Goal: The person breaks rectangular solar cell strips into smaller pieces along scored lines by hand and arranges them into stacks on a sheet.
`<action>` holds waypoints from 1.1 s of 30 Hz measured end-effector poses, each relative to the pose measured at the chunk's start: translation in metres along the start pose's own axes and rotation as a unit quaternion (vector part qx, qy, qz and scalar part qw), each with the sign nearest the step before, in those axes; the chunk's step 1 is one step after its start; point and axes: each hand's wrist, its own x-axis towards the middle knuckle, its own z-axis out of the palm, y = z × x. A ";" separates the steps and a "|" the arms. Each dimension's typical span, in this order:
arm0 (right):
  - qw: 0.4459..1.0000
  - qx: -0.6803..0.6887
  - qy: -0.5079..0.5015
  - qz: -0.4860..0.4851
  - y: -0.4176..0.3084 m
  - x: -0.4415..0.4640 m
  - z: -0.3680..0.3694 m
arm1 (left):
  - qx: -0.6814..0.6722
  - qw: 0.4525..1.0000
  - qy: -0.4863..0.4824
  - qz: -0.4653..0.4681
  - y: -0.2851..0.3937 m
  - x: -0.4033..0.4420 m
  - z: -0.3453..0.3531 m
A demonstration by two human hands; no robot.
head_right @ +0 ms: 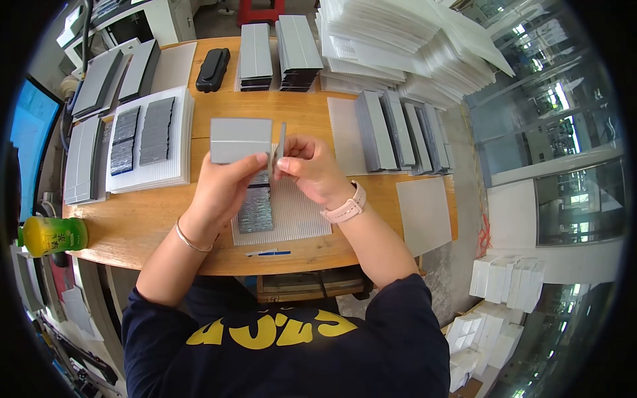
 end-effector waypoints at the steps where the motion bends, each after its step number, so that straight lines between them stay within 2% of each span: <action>1: 0.997 -0.065 0.018 -0.022 -0.006 0.000 0.000 | 0.005 1.000 0.016 0.025 0.000 0.003 -0.002; 3: 0.978 -0.191 0.056 -0.063 -0.021 -0.004 -0.002 | 0.017 0.996 0.053 0.069 0.002 0.011 -0.010; 4: 0.937 -0.332 0.069 -0.082 -0.028 -0.007 -0.003 | 0.016 0.996 0.060 0.069 0.003 0.011 -0.011; 6: 0.794 -0.589 0.090 -0.120 -0.041 -0.010 -0.003 | 0.019 0.995 0.072 0.072 0.009 0.013 -0.013; 7: 0.750 -0.645 0.090 -0.113 -0.043 -0.013 0.000 | -0.005 0.996 0.051 0.070 0.008 0.013 -0.014; 10: 0.740 -0.669 0.047 -0.051 -0.035 -0.024 0.002 | -0.028 0.998 0.027 0.040 0.006 0.015 -0.019; 19: 0.699 -0.713 0.040 -0.049 -0.023 -0.025 -0.004 | -0.028 0.999 0.007 0.024 0.004 0.017 -0.021; 30: 0.690 -0.722 0.038 -0.048 -0.027 -0.026 0.000 | -0.052 0.998 0.033 0.031 0.006 0.015 -0.015; 33: 0.708 -0.701 0.031 -0.078 -0.032 -0.025 0.006 | -0.034 0.998 0.036 0.032 0.002 0.014 -0.017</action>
